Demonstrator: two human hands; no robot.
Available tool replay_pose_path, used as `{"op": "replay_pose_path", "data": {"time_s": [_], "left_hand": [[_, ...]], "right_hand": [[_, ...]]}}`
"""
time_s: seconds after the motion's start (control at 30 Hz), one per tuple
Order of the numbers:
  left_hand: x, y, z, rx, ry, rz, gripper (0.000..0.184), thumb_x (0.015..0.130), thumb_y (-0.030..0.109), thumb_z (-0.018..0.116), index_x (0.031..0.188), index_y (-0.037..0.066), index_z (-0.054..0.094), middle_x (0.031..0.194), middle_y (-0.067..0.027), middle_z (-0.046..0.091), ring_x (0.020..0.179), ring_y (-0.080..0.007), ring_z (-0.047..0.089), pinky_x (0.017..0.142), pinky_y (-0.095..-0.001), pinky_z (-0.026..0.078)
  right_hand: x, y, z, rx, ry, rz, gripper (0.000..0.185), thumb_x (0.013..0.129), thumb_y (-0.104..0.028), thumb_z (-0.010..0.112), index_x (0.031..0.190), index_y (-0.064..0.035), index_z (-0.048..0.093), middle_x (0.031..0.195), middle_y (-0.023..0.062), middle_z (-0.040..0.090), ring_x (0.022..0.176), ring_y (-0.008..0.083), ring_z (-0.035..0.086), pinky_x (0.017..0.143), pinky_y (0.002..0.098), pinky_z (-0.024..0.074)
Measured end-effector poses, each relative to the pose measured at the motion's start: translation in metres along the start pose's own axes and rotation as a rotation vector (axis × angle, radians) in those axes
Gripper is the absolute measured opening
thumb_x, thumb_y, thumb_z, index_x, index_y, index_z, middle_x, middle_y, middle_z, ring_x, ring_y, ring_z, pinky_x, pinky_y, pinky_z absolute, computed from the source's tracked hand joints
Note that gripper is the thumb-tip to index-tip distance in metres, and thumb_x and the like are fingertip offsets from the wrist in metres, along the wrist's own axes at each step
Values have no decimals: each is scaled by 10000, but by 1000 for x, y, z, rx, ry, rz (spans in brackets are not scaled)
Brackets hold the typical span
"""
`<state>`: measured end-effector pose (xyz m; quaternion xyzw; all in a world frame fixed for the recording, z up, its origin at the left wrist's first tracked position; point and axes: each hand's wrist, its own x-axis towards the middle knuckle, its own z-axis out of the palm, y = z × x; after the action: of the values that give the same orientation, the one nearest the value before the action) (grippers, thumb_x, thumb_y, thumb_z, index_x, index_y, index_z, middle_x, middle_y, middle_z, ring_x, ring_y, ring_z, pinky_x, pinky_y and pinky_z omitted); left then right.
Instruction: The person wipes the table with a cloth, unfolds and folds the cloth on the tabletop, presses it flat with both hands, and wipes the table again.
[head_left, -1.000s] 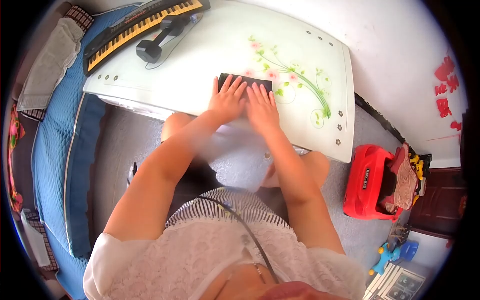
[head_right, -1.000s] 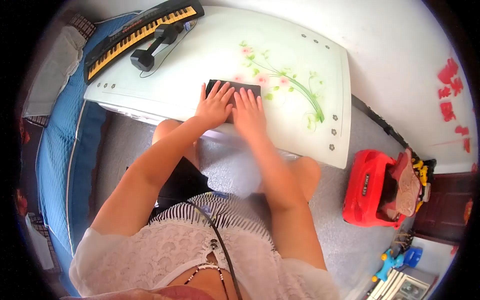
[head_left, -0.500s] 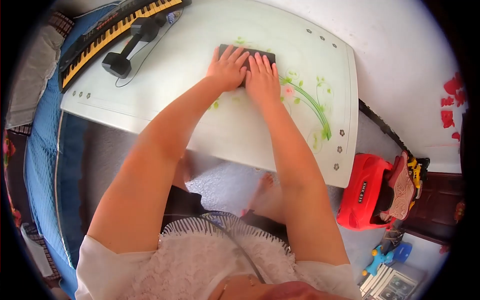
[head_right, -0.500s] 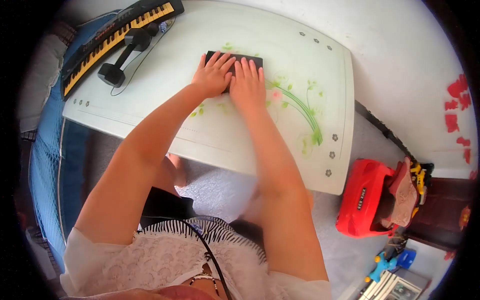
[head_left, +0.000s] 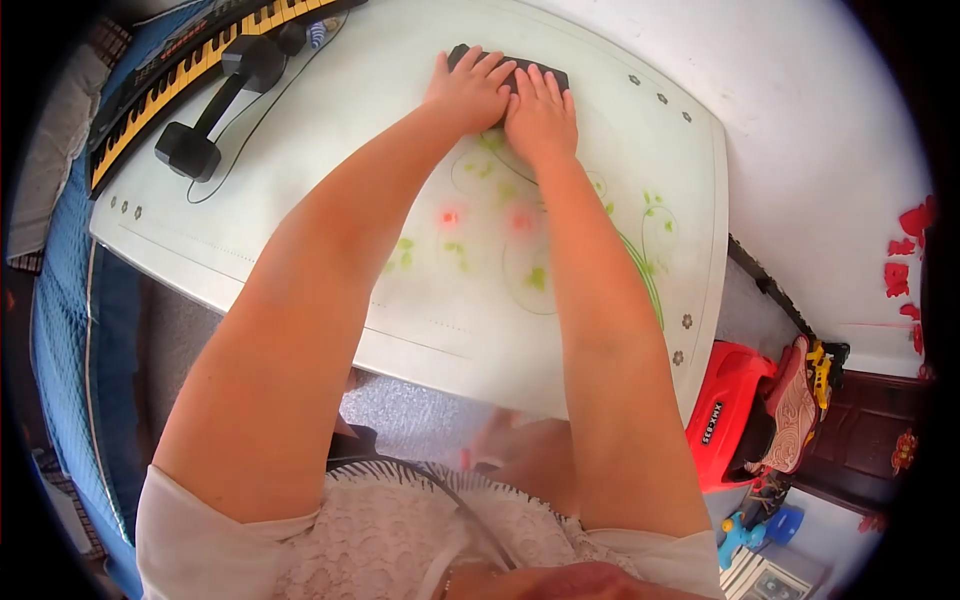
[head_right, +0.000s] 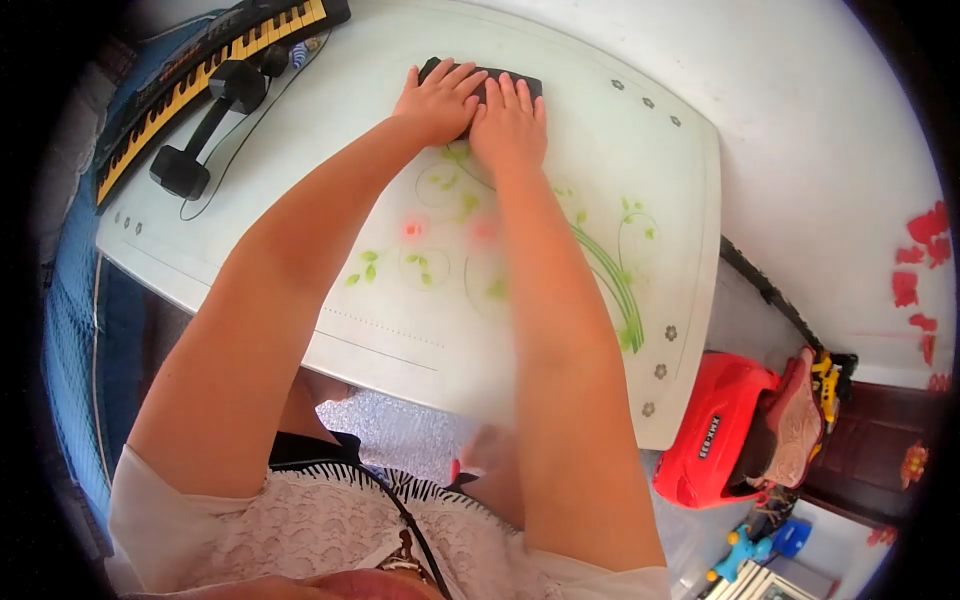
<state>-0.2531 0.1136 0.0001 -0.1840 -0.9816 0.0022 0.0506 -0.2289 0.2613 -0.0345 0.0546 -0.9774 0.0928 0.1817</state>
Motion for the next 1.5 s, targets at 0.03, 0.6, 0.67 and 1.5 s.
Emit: {"op": "replay_pose_path", "data": {"time_s": [0.03, 0.6, 0.67, 1.5], "left_hand": [[1, 1, -2, -14, -5, -13, 577, 1140, 435, 311, 1689, 259, 335, 1768, 28, 286, 1643, -223, 208, 1306, -599, 209], [-169, 35, -18, -109, -14, 33, 598, 1109, 370, 382, 1674, 173, 374, 1763, -50, 305, 1632, -281, 237, 1305, -522, 239], [-209, 42, -21, -114, -17, 51, 607, 1110, 389, 407, 1682, 190, 364, 1772, -36, 292, 1640, -271, 224, 1309, -525, 220], [-339, -21, -40, -1027, 35, -362, 371, 1009, 209, 661, 1343, 49, 682, 1253, -156, 757, 1165, -305, 714, 986, -418, 565]], "right_hand": [[1, -1, -3, -16, -26, 15, 533, 1118, -362, 405, 1611, -178, 491, 1717, 48, 410, 1605, 265, 321, 1315, 532, 199], [-156, -44, -62, 3, -39, -72, 548, 1071, -320, 552, 1576, -112, 506, 1681, 200, 410, 1581, 387, 336, 1270, 612, 256], [-193, -55, -78, -9, -79, -65, 560, 1059, -316, 574, 1575, -111, 504, 1682, 203, 403, 1578, 393, 339, 1265, 620, 261], [-223, -138, -132, 459, -451, 252, 397, 888, -344, 840, 1128, -57, 710, 1113, 132, 751, 1020, 273, 724, 832, 415, 578]]}}
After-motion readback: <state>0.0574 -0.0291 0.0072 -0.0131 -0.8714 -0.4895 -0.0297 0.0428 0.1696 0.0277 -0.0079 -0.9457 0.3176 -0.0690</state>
